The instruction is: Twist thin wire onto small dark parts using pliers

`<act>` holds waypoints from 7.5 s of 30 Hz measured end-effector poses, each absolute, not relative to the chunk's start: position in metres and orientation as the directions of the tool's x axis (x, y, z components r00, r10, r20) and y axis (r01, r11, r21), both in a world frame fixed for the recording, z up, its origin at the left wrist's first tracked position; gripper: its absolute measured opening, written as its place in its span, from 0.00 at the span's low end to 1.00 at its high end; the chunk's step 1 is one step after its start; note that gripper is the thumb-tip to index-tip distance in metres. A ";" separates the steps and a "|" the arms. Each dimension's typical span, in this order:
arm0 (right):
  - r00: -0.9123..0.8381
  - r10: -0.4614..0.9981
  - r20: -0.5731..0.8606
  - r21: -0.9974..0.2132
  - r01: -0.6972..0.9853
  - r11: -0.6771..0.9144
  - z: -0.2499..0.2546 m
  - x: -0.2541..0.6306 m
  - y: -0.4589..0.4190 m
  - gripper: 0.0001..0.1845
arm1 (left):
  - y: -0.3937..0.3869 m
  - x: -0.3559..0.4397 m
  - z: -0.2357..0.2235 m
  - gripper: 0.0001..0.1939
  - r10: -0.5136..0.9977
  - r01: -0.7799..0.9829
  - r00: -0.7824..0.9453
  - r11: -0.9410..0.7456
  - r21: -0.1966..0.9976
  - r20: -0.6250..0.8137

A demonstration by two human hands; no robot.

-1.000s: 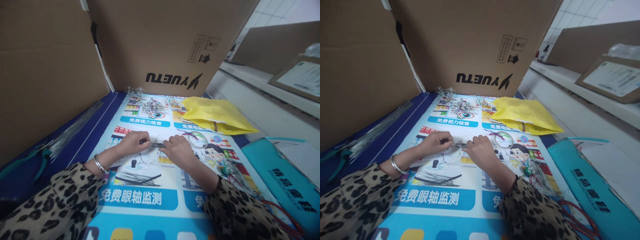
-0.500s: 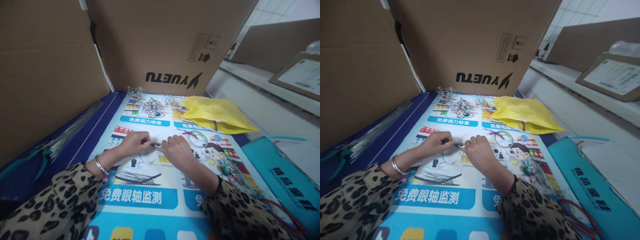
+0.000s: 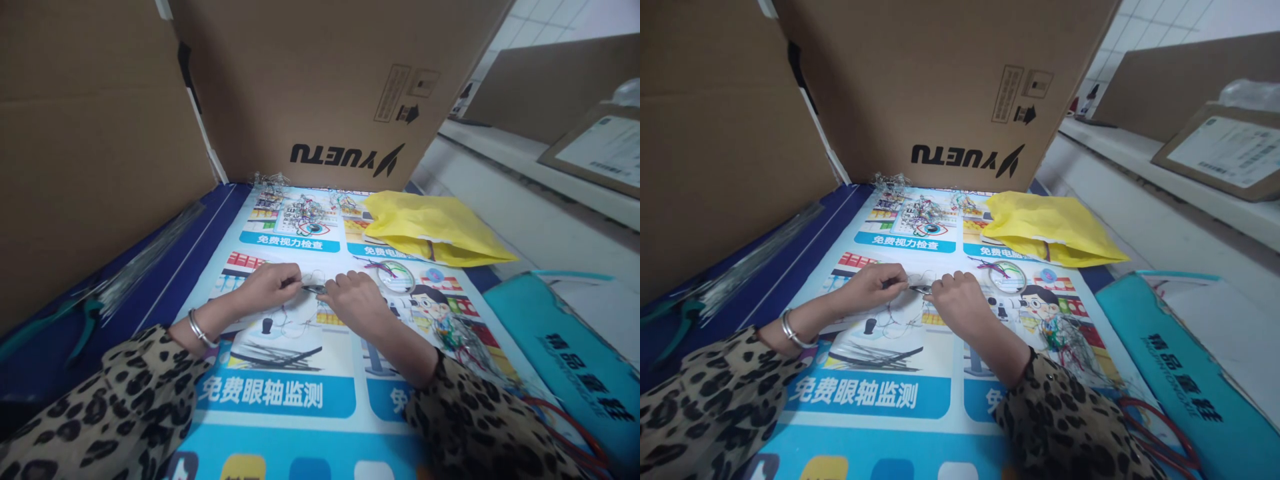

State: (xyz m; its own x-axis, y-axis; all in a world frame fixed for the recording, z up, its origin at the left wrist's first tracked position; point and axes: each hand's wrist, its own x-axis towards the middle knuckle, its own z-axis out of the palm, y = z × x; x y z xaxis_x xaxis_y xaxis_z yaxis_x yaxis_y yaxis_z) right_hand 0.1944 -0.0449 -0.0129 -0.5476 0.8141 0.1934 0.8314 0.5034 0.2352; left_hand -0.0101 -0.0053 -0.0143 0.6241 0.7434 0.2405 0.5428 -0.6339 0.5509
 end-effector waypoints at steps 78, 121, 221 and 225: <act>-0.183 0.979 -0.095 -0.633 0.769 0.083 -0.006 0.193 -0.044 0.12 | 0.003 -0.010 -0.024 0.03 0.880 0.626 0.434 -0.447 0.638 0.191; -0.286 0.945 0.159 -0.547 0.771 0.326 -0.018 0.175 -0.023 0.09 | 0.008 -0.016 -0.021 0.08 0.815 0.395 0.531 -0.479 0.784 0.231; -0.422 0.889 0.178 0.223 0.897 0.382 -0.010 0.184 -0.049 0.12 | -0.002 -0.009 -0.020 0.08 0.765 0.555 0.509 -0.643 0.528 0.395; -0.405 0.897 0.177 0.228 0.903 0.363 -0.006 0.183 -0.050 0.12 | -0.002 -0.010 -0.021 0.09 0.761 0.548 0.511 -0.647 0.530 0.400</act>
